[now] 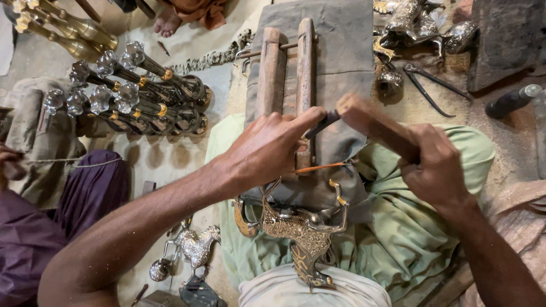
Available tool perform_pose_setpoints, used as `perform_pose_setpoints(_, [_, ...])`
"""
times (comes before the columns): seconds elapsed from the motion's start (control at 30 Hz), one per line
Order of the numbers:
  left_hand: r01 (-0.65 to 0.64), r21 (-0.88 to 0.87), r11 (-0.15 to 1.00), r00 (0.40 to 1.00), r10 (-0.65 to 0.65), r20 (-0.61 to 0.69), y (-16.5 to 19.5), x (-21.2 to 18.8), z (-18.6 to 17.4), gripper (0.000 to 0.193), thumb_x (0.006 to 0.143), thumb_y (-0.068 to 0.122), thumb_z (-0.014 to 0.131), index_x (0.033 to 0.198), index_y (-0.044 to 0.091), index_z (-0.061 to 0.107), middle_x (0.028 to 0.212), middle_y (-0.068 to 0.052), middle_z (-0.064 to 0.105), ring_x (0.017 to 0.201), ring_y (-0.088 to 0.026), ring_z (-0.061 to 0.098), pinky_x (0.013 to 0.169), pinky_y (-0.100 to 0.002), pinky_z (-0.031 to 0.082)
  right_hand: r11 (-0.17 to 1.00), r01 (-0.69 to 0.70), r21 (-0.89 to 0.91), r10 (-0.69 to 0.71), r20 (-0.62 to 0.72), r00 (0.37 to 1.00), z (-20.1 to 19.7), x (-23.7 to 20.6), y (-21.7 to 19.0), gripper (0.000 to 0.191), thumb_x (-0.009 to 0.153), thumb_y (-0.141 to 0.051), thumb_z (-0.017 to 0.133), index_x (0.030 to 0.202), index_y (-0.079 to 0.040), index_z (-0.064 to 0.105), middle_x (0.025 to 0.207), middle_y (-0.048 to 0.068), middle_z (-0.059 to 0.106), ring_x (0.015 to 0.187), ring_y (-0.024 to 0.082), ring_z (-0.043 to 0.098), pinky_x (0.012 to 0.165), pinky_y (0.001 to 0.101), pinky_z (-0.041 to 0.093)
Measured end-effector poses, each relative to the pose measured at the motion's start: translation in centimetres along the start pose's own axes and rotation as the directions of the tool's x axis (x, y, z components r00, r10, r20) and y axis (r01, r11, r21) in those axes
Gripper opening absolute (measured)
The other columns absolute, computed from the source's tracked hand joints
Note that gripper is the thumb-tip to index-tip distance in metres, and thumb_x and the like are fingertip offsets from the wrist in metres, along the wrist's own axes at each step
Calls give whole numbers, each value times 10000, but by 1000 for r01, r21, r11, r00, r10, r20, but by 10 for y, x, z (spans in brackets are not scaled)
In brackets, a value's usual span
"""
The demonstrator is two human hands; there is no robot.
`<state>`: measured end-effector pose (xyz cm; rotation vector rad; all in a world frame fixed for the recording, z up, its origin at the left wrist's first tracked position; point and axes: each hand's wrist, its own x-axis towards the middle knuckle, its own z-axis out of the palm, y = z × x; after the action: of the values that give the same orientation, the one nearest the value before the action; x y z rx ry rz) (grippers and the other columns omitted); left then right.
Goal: The person sits on the floor holding a small punch against ornate silver metal figurines and strikes the punch with a wooden mallet to chase decorative patterns into the metal. They reposition the figurine and punch repeatedly while hammering different areas of the pieces.
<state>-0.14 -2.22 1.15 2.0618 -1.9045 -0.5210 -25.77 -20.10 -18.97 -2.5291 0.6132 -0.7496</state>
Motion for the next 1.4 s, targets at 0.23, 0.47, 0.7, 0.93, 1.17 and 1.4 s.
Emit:
perform_pose_setpoints(0.23, [37,2,999,998,-37,59,3,2,-5,638,780,-8,693,1352,172,476,834,-158,726,721,-417,704,599,-551,538,977,-144,155,141,34,989,-14,-1,-5,500,801,-37,762,1264,-3,579,951,138,642,819,255,631,743,410,545])
perform_pose_setpoints(0.47, [97,-50,994,991,-92,94,3,4,-8,566,860,19,694,1360,175,479,857,-166,739,727,-423,716,589,-543,543,938,-175,300,172,35,984,-18,-1,-8,529,772,-69,762,1258,13,570,931,110,615,809,254,627,745,410,539])
perform_pose_setpoints(0.7, [79,-61,995,995,-75,59,-1,6,-10,551,856,28,717,1349,152,502,768,-179,728,726,-436,713,612,-550,541,936,-139,322,150,-8,989,-29,9,-19,458,781,-92,810,1162,20,581,920,126,587,767,278,617,668,418,509])
perform_pose_setpoints(0.93, [88,-87,992,995,-83,58,-2,9,-10,555,859,62,747,1351,148,505,786,-174,742,746,-417,731,618,-540,550,972,-94,215,88,39,995,-39,17,-28,469,785,-72,794,1201,15,596,957,152,595,817,309,635,721,435,520])
perform_pose_setpoints(1.17, [81,-70,994,995,-76,65,-5,13,-9,577,845,63,762,1358,158,517,828,-179,754,775,-407,733,638,-520,567,999,-34,22,33,47,998,-37,11,-30,486,728,-22,739,1185,34,585,978,174,606,856,345,648,774,469,549])
perform_pose_setpoints(1.4, [202,-306,930,969,-235,-75,-45,1,-20,560,993,49,612,1493,253,466,964,-84,771,797,-164,777,644,-336,639,768,-619,166,502,443,743,-18,-14,-26,577,840,-236,757,1318,-4,533,1004,156,698,793,301,729,735,418,631])
